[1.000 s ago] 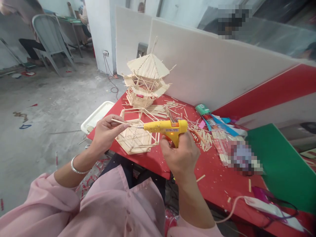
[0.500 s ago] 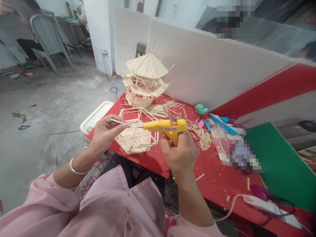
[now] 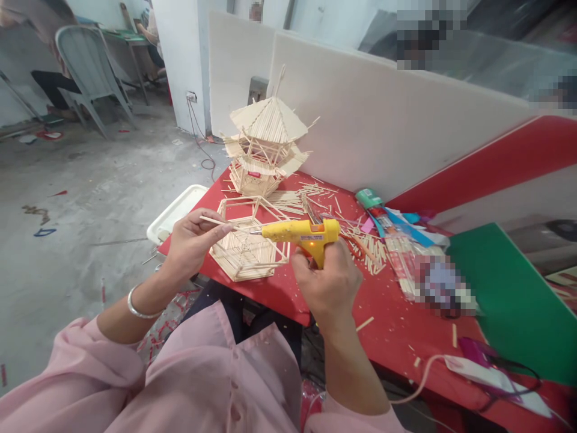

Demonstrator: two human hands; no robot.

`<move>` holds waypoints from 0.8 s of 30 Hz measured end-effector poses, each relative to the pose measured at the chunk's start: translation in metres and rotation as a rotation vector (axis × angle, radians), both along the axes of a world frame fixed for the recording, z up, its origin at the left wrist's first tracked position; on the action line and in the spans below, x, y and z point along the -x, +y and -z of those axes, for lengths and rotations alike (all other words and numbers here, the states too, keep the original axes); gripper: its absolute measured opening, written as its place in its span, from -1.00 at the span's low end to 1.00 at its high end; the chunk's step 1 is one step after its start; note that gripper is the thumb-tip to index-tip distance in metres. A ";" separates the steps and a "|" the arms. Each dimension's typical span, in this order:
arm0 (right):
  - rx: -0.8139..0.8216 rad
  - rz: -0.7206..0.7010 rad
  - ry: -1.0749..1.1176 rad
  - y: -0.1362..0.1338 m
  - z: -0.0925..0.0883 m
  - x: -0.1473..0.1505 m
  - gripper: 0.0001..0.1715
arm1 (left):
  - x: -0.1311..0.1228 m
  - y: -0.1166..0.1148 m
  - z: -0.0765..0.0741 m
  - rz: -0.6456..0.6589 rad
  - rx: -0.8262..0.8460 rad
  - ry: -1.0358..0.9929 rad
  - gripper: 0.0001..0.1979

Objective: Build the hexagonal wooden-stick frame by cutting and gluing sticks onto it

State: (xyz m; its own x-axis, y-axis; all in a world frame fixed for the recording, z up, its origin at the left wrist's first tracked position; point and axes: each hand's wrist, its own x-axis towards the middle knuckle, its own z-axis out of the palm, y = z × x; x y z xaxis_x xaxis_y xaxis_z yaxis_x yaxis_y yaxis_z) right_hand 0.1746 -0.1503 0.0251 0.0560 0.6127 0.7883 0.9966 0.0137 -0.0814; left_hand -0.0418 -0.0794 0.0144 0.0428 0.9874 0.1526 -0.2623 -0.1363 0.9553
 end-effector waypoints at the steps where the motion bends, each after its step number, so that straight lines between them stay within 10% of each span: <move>1: 0.002 0.003 0.002 0.000 0.000 0.000 -0.83 | 0.000 0.000 0.000 -0.001 0.002 0.004 -0.81; 16: 0.112 -0.078 0.323 -0.013 -0.008 -0.001 -0.59 | 0.000 -0.002 0.004 -0.023 -0.060 0.131 -0.82; 24: 0.455 0.543 0.970 -0.088 0.057 -0.132 -0.41 | 0.006 0.005 -0.003 -0.067 -0.277 0.276 -0.92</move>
State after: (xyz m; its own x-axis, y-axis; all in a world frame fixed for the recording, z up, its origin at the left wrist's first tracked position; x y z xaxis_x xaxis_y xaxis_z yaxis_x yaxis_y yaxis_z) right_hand 0.3064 -0.2384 -0.0322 0.8438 0.5366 -0.0077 0.3839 -0.6137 -0.6899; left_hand -0.0478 -0.0744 0.0173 0.0565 0.9123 0.4057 0.0172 -0.4072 0.9132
